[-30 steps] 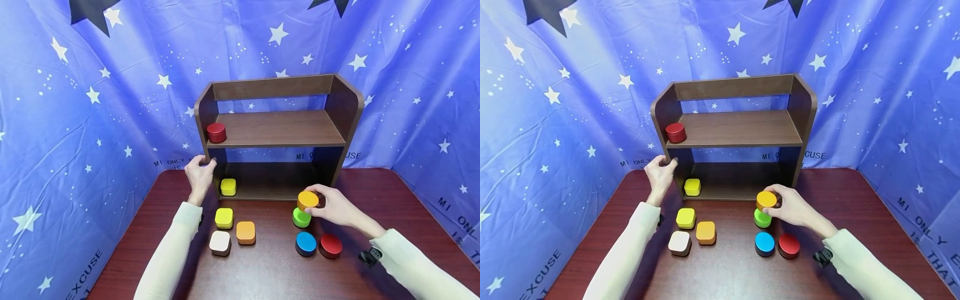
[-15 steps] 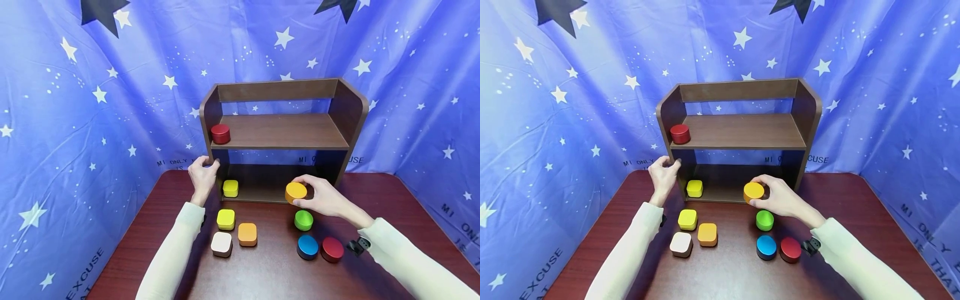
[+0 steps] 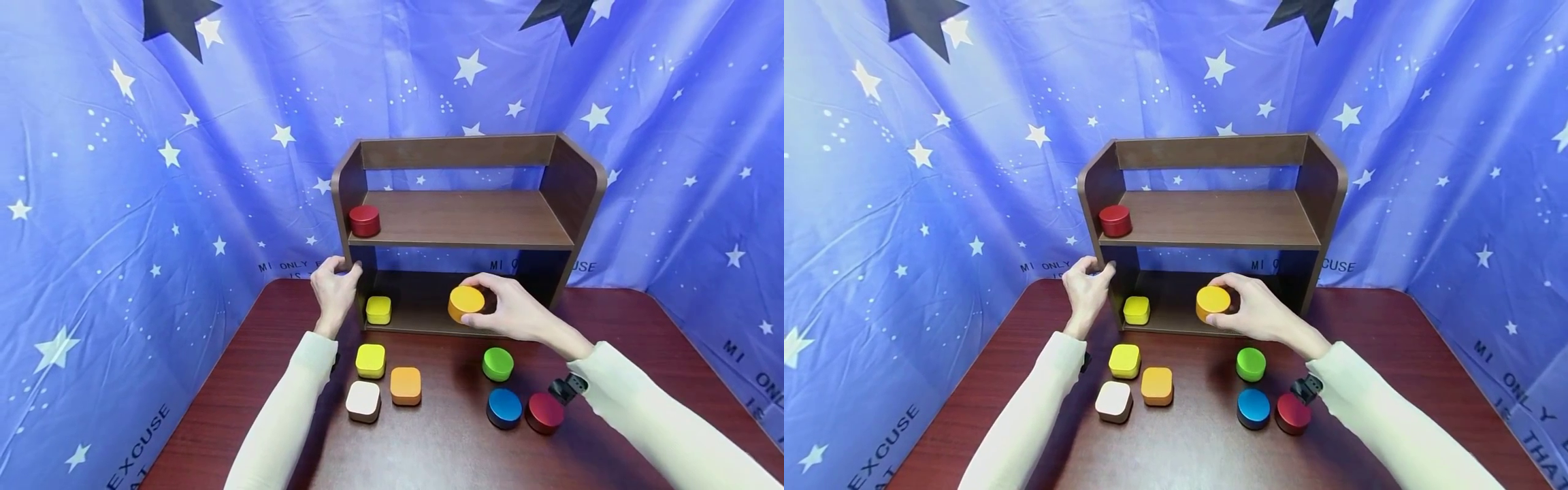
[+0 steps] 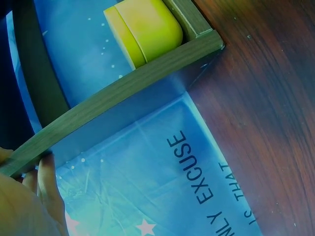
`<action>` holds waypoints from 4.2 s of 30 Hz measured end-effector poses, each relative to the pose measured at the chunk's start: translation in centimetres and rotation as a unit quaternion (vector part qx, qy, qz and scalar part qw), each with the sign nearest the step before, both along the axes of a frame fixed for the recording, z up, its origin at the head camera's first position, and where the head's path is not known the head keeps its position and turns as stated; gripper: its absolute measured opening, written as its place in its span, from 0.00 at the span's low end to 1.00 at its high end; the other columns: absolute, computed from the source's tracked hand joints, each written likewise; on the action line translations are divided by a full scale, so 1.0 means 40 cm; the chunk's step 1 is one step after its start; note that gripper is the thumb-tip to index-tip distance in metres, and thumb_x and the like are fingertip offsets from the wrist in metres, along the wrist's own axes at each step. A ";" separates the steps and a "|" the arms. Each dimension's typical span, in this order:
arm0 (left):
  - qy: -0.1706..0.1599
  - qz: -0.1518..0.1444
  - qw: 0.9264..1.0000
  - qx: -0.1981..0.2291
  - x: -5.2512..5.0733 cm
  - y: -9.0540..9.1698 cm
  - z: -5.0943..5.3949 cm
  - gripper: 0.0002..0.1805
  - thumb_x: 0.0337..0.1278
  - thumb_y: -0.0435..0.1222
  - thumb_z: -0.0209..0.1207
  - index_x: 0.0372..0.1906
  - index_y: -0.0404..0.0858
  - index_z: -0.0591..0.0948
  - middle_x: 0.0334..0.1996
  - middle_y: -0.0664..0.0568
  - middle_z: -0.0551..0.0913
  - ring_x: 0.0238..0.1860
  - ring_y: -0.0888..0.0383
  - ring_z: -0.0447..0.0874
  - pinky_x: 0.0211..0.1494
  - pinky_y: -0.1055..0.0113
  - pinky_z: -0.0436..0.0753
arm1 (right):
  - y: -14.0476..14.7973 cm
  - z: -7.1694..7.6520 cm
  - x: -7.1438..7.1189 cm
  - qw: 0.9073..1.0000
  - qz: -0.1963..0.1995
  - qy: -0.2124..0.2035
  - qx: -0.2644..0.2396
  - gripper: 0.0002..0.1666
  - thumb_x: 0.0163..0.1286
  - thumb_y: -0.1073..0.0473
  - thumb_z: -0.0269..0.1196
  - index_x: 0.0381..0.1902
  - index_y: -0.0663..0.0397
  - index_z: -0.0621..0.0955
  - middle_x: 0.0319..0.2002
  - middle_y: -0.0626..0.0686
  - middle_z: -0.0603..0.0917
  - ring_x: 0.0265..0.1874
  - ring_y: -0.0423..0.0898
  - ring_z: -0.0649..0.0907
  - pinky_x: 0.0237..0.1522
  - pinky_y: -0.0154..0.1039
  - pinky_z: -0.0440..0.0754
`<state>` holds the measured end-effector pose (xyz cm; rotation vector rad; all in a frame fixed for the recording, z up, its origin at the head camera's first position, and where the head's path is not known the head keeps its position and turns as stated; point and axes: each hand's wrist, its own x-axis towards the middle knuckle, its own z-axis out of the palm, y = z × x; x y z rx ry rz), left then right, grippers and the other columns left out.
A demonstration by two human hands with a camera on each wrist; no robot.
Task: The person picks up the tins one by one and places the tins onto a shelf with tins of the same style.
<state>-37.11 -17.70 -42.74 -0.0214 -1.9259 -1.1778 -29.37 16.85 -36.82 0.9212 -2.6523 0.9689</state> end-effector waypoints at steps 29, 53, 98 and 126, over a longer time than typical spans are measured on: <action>0.012 0.000 1.000 -0.012 -0.003 0.000 -0.013 0.11 0.53 0.38 0.73 0.30 0.33 0.88 0.30 0.38 0.89 0.36 0.33 0.90 0.43 0.44 0.81 | -0.123 0.174 -0.069 0.999 0.040 0.005 -0.006 0.31 0.66 0.55 0.77 0.64 0.58 0.83 0.50 0.56 0.89 0.46 0.50 0.83 0.50 0.43 0.84; 0.036 0.002 0.999 -0.019 -0.010 0.000 -0.013 0.09 0.53 0.38 0.74 0.32 0.35 0.91 0.31 0.41 0.92 0.35 0.40 0.92 0.43 0.46 0.84 | -0.210 0.276 -0.190 0.999 0.002 -0.049 -0.004 0.30 0.71 0.52 0.74 0.66 0.57 0.83 0.54 0.61 0.88 0.49 0.56 0.89 0.51 0.39 0.84; 0.041 0.012 0.999 -0.022 -0.014 0.003 -0.020 0.09 0.53 0.37 0.74 0.34 0.34 0.91 0.32 0.41 0.92 0.35 0.42 0.91 0.42 0.48 0.85 | -0.270 0.267 -0.283 0.995 -0.014 -0.094 0.029 0.32 0.73 0.50 0.72 0.69 0.59 0.80 0.59 0.64 0.86 0.56 0.59 0.83 0.69 0.57 0.77; 0.041 0.001 0.999 -0.014 -0.010 0.007 -0.014 0.09 0.54 0.38 0.73 0.32 0.35 0.91 0.30 0.41 0.91 0.35 0.38 0.91 0.43 0.46 0.84 | -0.231 0.256 -0.264 0.994 -0.005 -0.106 -0.007 0.41 0.72 0.51 0.74 0.76 0.61 0.75 0.66 0.66 0.85 0.64 0.61 0.85 0.73 0.59 0.79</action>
